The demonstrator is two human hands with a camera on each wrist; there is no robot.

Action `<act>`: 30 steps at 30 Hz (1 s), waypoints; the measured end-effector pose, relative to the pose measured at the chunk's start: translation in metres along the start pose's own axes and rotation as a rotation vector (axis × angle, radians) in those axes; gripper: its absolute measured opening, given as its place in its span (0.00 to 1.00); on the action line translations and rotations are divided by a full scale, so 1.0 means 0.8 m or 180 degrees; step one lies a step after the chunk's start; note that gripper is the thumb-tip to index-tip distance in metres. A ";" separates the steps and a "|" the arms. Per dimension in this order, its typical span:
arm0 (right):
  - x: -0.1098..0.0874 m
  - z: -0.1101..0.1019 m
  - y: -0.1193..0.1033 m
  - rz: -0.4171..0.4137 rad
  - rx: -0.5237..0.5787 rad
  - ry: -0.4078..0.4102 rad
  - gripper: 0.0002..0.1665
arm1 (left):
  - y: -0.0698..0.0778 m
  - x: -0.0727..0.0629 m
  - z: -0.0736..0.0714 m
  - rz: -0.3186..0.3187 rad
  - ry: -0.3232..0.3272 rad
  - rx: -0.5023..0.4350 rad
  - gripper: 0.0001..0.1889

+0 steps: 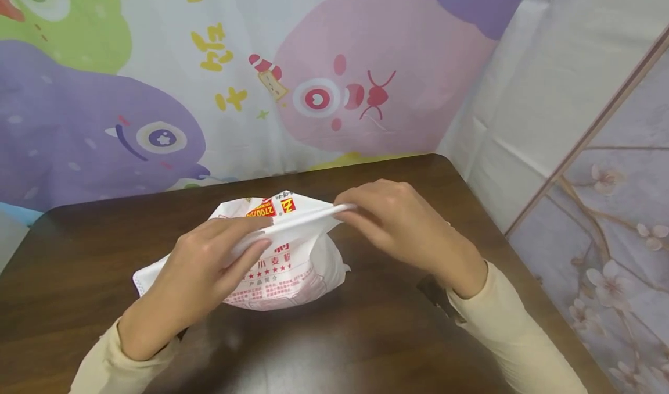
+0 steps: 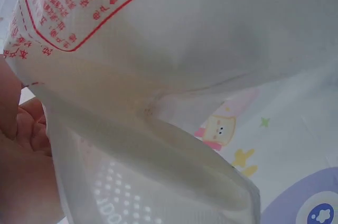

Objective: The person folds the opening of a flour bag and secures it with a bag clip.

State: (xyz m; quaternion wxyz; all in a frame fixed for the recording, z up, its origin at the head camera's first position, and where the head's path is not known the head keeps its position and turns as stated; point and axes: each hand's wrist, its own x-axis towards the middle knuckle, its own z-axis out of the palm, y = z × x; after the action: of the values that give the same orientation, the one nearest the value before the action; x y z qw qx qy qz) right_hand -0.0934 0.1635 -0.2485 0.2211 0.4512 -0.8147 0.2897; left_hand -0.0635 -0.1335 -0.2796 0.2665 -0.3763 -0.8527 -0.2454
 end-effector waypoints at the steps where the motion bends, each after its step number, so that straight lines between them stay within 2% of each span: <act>1: -0.001 0.000 0.000 0.0018 0.0009 0.0002 0.18 | -0.001 -0.001 -0.001 -0.0021 -0.0016 0.0008 0.12; 7: -0.003 0.003 0.000 -0.0002 0.0078 0.0088 0.10 | -0.007 -0.003 -0.001 0.0059 0.0014 0.0134 0.06; 14: -0.005 0.007 0.002 -0.0045 0.0050 0.0164 0.21 | -0.011 -0.004 0.001 0.0116 0.0086 0.0179 0.04; 21: -0.010 0.010 0.008 0.0140 0.0220 0.0139 0.08 | -0.014 -0.002 0.002 0.0124 0.0042 0.0236 0.08; 27: -0.014 0.013 0.012 0.0234 0.0271 0.0066 0.07 | -0.016 -0.001 0.002 0.0110 -0.0044 0.0302 0.10; 30: -0.014 0.013 0.013 0.0245 0.0250 0.0058 0.11 | -0.018 -0.001 0.002 0.0110 -0.0055 0.0274 0.10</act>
State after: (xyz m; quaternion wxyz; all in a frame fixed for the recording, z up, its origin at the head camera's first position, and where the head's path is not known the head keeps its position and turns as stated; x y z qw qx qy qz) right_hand -0.0975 0.1674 -0.2662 0.1994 0.4252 -0.8174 0.3337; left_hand -0.0743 -0.1414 -0.2847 0.2792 -0.3813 -0.8581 -0.2006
